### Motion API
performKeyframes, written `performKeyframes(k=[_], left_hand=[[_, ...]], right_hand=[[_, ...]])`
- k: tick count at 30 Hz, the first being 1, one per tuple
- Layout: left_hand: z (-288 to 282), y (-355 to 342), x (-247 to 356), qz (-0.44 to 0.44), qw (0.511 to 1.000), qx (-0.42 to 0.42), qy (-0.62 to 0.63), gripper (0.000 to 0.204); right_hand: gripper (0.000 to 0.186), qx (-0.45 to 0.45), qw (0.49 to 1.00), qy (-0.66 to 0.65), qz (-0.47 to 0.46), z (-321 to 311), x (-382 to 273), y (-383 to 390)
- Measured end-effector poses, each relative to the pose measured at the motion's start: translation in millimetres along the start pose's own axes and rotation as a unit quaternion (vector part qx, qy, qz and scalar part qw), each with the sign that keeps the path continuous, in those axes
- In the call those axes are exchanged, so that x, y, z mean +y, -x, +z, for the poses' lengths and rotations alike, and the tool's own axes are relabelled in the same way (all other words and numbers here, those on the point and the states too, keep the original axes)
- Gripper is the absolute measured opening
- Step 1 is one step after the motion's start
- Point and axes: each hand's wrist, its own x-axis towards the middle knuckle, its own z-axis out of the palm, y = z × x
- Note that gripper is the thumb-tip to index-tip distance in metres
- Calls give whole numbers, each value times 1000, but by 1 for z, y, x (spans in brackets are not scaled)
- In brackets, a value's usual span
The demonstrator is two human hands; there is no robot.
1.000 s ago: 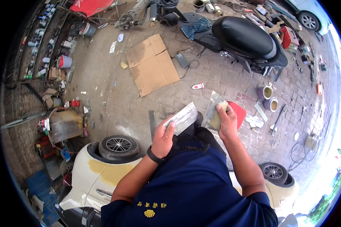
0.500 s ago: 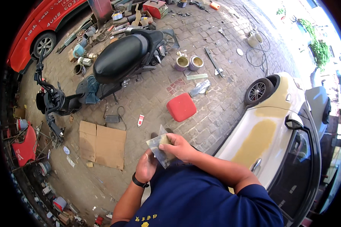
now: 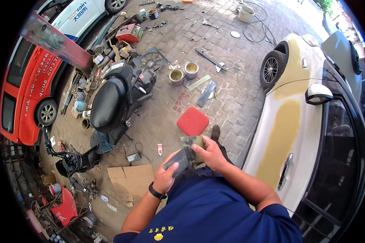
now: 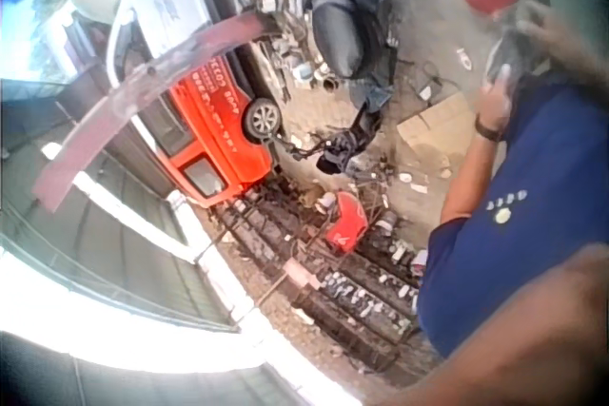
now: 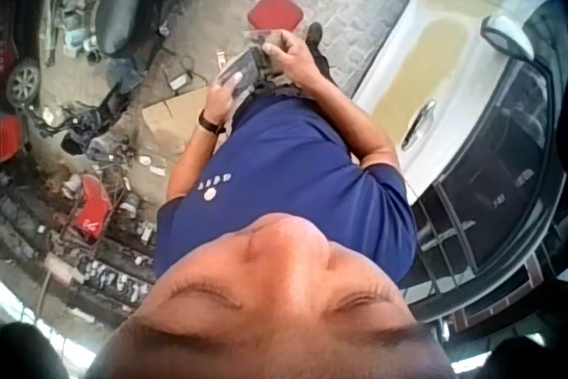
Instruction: The person applies body filler from a tube onto a putty knife and spreads it over a damaged area on the rear quarter panel of a white car. The person smooths the filler to fill the imperfection on the car's surface.
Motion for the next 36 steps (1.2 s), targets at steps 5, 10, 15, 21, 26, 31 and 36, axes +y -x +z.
performKeyframes(k=[5, 10, 15, 21, 26, 31, 36], left_hand=[[72, -66, 11, 25, 989, -47, -138, 52], [130, -122, 6, -99, 993, -51, -23, 59], [197, -163, 25, -81, 996, -23, -22, 59], [205, -217, 34, -124, 989, -75, -34, 51], [233, -303, 85, -142, 989, -30, -43, 35], [235, -384, 126, -187, 953, -189, -149, 35], [227, -472, 167, -187, 923, -247, -228, 29]], right_hand=[[22, 153, 984, -71, -54, -71, -43, -52], [20, -64, 984, 152, -67, -119, -80, -50], [19, 71, 988, -134, 32, -185, -130, -91], [28, -24, 992, 114, -51, -207, -115, -106], [20, 305, 939, -126, -99, -283, -136, -161], [20, 266, 887, -317, -204, -273, -181, -188], [25, 373, 900, -75, -213, -219, -207, -221]])
